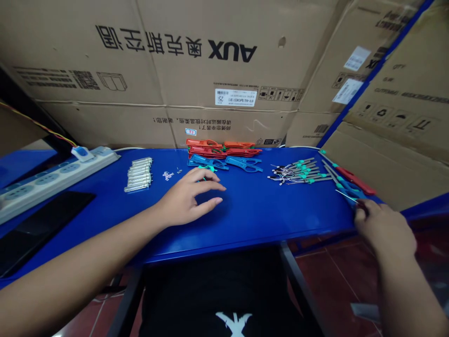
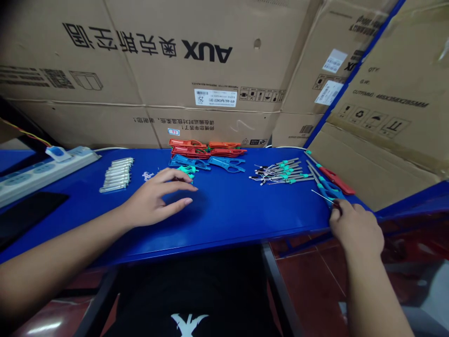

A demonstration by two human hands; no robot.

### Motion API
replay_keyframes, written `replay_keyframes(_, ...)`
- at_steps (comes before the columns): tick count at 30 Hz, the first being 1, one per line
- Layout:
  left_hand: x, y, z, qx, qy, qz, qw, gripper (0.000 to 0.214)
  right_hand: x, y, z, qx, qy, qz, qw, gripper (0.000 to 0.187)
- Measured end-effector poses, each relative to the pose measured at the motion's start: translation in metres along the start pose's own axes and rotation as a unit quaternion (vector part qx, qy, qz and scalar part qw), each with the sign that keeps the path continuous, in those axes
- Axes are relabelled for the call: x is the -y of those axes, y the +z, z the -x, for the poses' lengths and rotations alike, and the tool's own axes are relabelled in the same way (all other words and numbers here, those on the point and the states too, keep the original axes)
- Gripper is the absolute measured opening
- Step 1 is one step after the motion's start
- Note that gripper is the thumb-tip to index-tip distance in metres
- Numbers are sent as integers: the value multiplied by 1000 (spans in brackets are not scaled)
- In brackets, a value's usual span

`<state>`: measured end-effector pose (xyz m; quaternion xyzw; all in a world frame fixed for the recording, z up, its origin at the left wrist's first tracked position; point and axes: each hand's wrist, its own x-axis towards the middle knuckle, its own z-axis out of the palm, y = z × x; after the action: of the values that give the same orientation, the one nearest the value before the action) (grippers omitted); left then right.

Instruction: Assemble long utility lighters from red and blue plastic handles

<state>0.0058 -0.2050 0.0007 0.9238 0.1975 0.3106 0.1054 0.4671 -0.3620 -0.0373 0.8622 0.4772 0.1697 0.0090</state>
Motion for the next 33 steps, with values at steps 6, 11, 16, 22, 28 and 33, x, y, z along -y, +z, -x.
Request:
replay_keyframes(6,3,1,1,10,-8,2,1000,23,0,4,-11,-77,40,60,994,59)
replay_keyframes(11,2,0,1,23,-20,1,1000,24,-3,1,-19,-84,18,97,992,62)
replay_keyframes(16,26,-21,-9,31,-76,-94,992,31,18,-14,-26,-25,-67,12,997,53)
replay_keyframes(22,91,-51,-42,118,-185,-316,923,30,24,-3,-37,37,-269,-62,961,43)
replay_keyframes(28,123,-44,-56,237,-153,-326,902,34,-3,7,-40,30,-265,-50,962,42)
replay_keyframes(33,130,-31,-53,218,-120,-333,910,24,-9,4,-48,65,-190,8,980,48)
